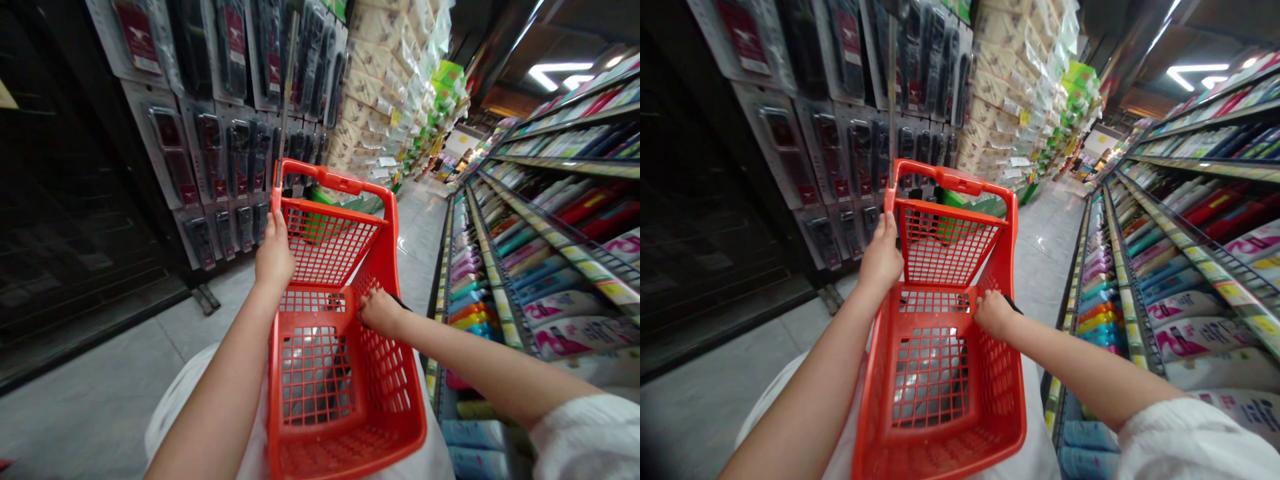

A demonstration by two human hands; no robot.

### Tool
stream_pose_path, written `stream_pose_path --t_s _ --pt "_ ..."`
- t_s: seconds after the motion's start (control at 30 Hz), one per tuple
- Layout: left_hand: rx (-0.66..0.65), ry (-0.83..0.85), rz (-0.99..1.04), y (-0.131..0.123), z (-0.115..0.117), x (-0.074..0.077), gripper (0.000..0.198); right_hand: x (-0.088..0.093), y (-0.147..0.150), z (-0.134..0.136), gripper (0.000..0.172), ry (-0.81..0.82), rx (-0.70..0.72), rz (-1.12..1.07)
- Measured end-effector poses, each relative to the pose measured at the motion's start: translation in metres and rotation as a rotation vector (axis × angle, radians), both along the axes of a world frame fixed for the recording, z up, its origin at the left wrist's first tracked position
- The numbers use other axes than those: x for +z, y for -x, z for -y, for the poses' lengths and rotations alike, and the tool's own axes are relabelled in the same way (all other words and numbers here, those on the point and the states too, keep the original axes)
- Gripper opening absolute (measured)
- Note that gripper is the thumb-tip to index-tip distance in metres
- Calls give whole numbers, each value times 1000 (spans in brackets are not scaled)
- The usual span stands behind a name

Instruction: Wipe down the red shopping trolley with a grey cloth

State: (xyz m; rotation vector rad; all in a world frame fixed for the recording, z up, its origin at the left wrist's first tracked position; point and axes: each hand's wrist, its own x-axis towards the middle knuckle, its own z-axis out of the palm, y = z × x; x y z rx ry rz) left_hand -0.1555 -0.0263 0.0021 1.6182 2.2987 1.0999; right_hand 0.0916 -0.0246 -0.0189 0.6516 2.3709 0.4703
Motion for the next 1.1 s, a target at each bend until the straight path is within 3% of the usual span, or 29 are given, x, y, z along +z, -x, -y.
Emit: stream_pose_path --t_s 0.13,0.23,0.3,0.47,0.57,0.63,0.73,0.83,1.0,1.1 --pt "-3 2 -27 0 -1 0 88 -11 -15 64 15 249 118 36" --pt "1 20 -56 1 -2 0 88 -9 -20 81 16 364 136 58" --pt "7 39 -67 1 -2 0 88 2 -18 64 16 289 39 8" --pt "20 27 -53 3 -2 -2 88 35 -7 -12 21 -32 -112 -259" --pt "20 11 -35 4 -2 -2 89 35 -10 -17 23 -111 -109 -314" --pt "17 11 -31 5 -3 -2 89 28 -16 1 21 -17 -61 -295" --pt "-2 26 -55 7 -6 0 86 22 -28 26 26 263 76 -303" --pt "-19 35 -89 10 -11 0 84 29 -40 13 40 324 134 -448" --pt "-38 0 -113 13 -20 -5 80 36 -50 -70 41 -23 -4 -896" --pt "-60 -18 -114 18 -26 -9 78 21 -46 -87 42 -183 -151 -1184"
